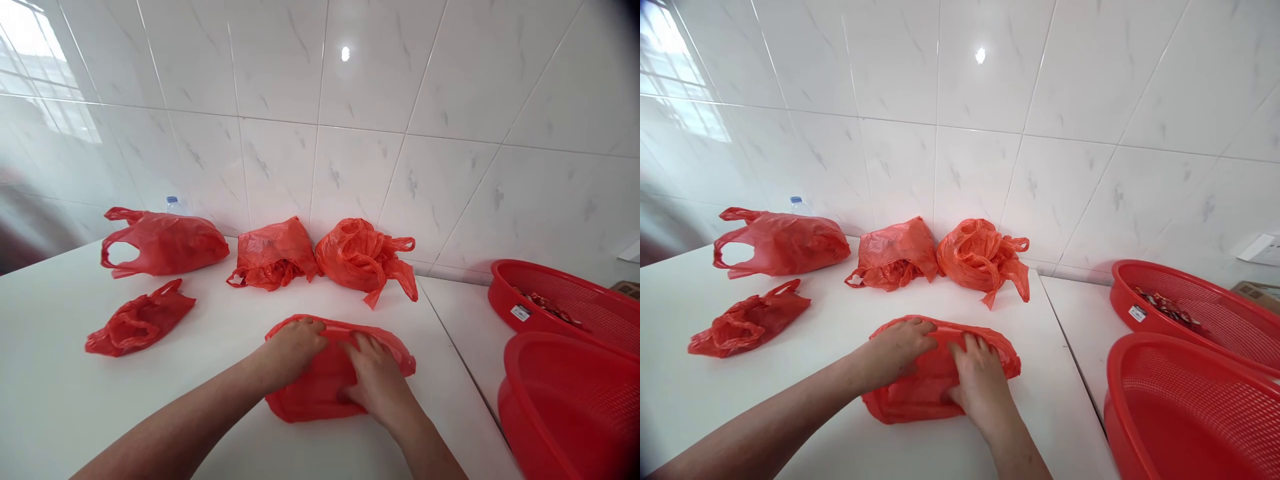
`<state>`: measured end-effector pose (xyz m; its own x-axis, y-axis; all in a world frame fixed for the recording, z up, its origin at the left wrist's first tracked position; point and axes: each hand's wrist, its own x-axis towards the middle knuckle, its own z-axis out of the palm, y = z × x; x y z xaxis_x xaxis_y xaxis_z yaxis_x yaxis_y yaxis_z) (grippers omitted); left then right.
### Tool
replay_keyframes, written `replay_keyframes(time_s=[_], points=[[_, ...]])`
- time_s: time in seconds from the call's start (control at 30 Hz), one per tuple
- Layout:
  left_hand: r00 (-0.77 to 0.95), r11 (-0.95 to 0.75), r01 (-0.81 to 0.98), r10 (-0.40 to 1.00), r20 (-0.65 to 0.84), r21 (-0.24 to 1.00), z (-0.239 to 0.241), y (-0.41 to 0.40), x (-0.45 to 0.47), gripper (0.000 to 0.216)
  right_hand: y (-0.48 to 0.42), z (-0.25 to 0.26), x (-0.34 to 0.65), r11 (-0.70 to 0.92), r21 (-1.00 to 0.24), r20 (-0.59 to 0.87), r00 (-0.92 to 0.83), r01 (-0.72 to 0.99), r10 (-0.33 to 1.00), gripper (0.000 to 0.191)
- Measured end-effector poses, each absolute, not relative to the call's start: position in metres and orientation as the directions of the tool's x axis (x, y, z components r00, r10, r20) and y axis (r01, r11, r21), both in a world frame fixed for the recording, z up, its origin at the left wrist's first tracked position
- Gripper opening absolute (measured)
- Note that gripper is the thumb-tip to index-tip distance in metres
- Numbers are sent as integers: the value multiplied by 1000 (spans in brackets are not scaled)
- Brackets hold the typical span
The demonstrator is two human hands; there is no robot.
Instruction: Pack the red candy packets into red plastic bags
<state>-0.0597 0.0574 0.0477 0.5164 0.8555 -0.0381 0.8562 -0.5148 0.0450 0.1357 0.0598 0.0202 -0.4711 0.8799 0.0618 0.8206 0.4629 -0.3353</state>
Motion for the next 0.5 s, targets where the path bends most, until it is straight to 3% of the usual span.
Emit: replay_keyframes(time_s=[0.07,0.13,0.2,0.27,0.37,0.43,0.5], points=[[453,-448,890,890,-49,85,44,66,-65,52,62,15,143,411,-404,-51,-469,817,882,70],[422,-406,899,903,-80,165,43,72,-69,62,63,12,149,379,-441,-100,-464,814,880,72],[446,-421,875,893,-60,240,46,75,-71,51,64,14,151,375,-438,-82,-452,817,888,67],[481,-463,842,877,4,276,50,73,-73,35,65,20,150,350,-425,-63,-412,835,909,49],[434,-529,780,842,319,335,52,64,-80,26,66,29,145,272,-383,7,-292,883,956,23],[234,-500,775,795,560,386,46,58,-86,20,66,32,142,256,-356,102,-234,899,967,27],[-11,-378,777,792,611,503,37,54,-93,21,65,31,139,292,-352,187,-239,889,953,30]])
